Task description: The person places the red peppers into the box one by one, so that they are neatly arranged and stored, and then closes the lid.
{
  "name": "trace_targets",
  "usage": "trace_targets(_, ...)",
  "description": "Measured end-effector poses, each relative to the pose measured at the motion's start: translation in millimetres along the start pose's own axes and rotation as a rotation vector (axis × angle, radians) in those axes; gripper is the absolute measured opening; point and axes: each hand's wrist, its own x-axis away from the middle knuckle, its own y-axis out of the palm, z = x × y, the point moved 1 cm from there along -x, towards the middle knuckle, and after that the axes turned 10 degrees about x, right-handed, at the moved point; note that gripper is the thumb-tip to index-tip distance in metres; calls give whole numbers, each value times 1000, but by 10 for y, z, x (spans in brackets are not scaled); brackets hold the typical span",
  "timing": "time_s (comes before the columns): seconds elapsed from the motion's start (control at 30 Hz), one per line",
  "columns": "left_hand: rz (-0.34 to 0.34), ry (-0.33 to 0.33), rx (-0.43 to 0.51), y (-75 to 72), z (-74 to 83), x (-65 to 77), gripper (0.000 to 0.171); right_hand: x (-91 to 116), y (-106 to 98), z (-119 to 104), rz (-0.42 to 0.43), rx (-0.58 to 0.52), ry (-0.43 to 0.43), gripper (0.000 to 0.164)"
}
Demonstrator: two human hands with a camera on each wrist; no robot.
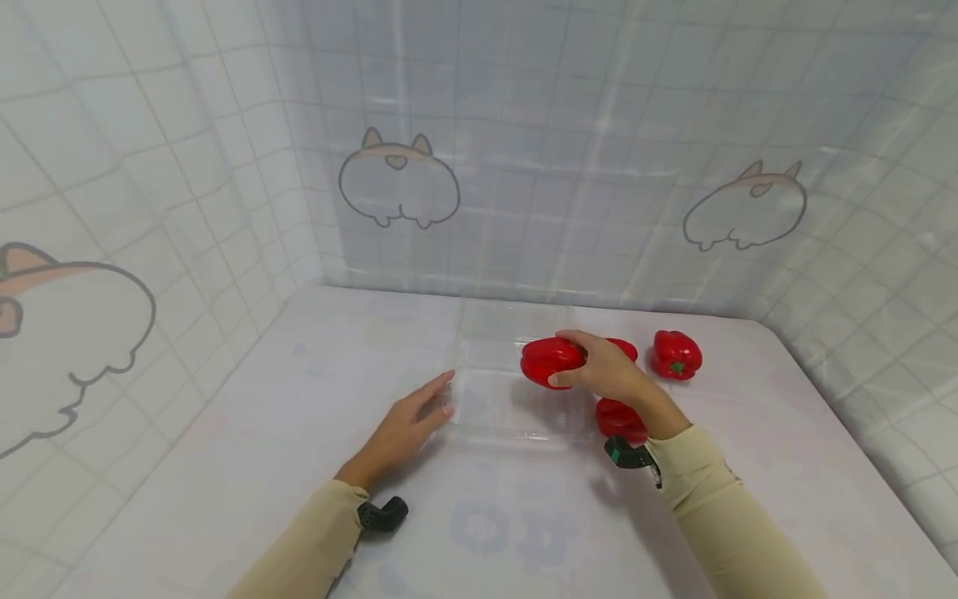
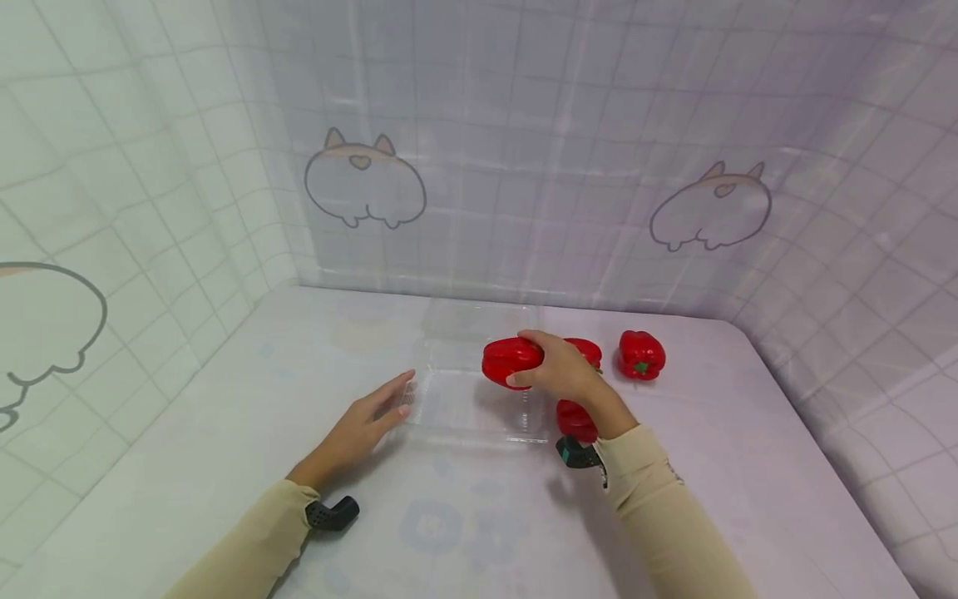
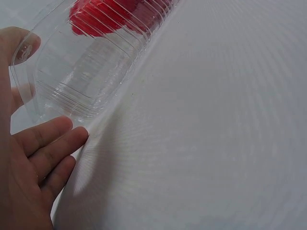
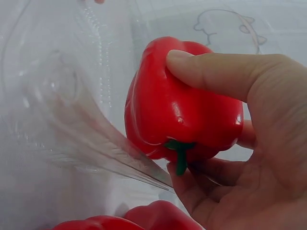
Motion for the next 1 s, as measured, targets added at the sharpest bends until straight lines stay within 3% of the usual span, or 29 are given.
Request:
trace_targets(0.5, -3, -6, -1, 10, 0, -14, 60, -20, 47, -83, 13, 161, 36, 92)
trace_targets(1.0, -3, 5, 6, 12, -54, -13, 61, -19, 130, -139, -4, 289, -9, 88)
